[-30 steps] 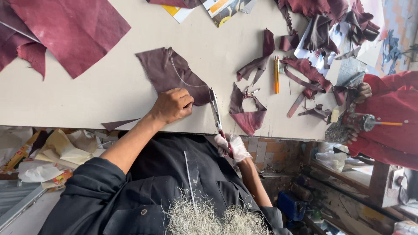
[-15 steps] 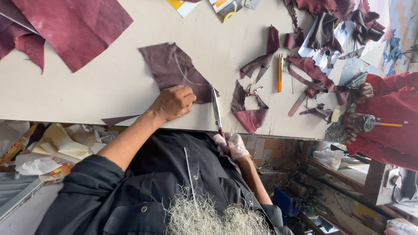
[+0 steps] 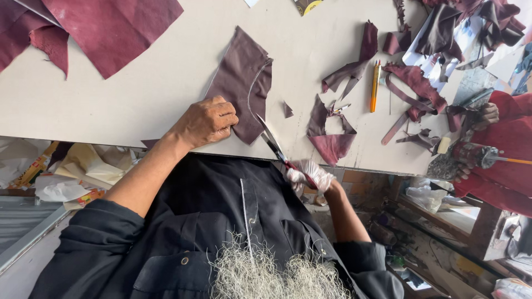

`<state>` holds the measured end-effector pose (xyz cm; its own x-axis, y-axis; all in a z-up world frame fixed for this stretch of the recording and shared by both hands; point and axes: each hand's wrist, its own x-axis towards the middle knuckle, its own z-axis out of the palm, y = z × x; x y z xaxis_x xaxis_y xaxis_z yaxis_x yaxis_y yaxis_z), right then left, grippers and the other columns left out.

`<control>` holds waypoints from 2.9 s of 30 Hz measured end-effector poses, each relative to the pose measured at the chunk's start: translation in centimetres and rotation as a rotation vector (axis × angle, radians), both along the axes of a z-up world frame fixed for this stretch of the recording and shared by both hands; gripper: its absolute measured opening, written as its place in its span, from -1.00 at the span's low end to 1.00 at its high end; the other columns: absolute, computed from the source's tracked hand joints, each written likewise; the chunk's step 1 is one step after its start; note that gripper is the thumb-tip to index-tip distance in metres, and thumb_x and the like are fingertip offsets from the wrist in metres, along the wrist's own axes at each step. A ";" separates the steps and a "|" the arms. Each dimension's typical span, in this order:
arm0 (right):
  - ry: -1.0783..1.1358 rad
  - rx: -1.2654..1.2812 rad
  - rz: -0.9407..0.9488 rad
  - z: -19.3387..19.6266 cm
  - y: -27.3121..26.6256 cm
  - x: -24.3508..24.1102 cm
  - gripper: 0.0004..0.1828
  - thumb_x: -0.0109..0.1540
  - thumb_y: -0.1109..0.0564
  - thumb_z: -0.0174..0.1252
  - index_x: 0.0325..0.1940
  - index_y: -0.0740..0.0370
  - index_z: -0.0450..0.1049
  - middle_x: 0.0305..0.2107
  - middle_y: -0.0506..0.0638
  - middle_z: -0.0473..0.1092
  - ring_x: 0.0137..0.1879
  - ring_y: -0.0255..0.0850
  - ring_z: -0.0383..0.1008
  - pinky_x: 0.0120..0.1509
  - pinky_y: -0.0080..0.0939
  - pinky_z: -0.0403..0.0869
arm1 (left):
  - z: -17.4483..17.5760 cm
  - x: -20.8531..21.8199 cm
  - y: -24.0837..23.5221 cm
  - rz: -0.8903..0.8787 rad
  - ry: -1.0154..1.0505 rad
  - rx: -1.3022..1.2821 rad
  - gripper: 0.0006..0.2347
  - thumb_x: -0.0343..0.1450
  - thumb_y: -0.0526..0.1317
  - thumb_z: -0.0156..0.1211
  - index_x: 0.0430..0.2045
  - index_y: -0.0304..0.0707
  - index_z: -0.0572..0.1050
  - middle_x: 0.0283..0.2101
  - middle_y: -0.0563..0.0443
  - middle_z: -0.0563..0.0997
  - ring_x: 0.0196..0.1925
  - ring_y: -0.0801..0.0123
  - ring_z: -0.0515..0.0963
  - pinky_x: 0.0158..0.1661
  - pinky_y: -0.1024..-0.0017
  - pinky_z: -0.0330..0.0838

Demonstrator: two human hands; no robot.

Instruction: The person uses shears to cut maroon fabric pieces on a worktable, repeatedly aligning a paper pattern, cutting along its edges, and stacking the finished pieces. The person also moves scraps aside and repositions the fabric between cuts.

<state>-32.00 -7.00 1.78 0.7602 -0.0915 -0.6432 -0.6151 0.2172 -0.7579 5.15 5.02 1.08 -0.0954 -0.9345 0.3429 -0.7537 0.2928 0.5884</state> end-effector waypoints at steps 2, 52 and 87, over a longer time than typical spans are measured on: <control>0.063 -0.135 0.038 0.2 -0.7 1.5 -0.50 0.23 -0.24 0.25 -0.27 0.30 0.51 -0.52 -0.10 0.47 -0.41 -0.41 0.55 -0.34 -0.40 0.53 | -0.2 0.1 0.1 0.000 0.001 0.008 -0.91 0.25 -0.36 0.32 -0.45 -0.15 0.62 -0.29 0.19 0.64 -0.11 0.31 0.62 -0.09 0.42 0.60; 0.303 -0.159 -0.545 -0.1 9.1 10.6 -0.59 0.21 -0.17 0.31 -0.30 0.25 0.50 -0.67 -0.10 0.40 -0.58 -0.39 0.39 -0.52 -0.39 0.35 | 1.1 0.3 0.5 -0.120 0.395 0.160 -0.90 0.24 -0.41 0.29 -0.45 -0.24 0.63 -0.27 0.11 0.65 -0.19 0.30 0.66 -0.14 0.37 0.61; 0.332 -0.122 -0.693 1.7 12.8 12.6 -0.65 0.25 -0.10 0.27 -0.39 0.23 0.45 -0.70 -0.10 0.38 -0.62 -0.40 0.32 -0.54 -0.41 0.29 | 0.4 -0.2 0.9 -0.146 0.574 0.329 -0.91 0.31 -0.36 0.29 -0.37 -0.27 0.62 -0.29 0.06 0.63 -0.31 0.38 0.64 -0.25 0.42 0.60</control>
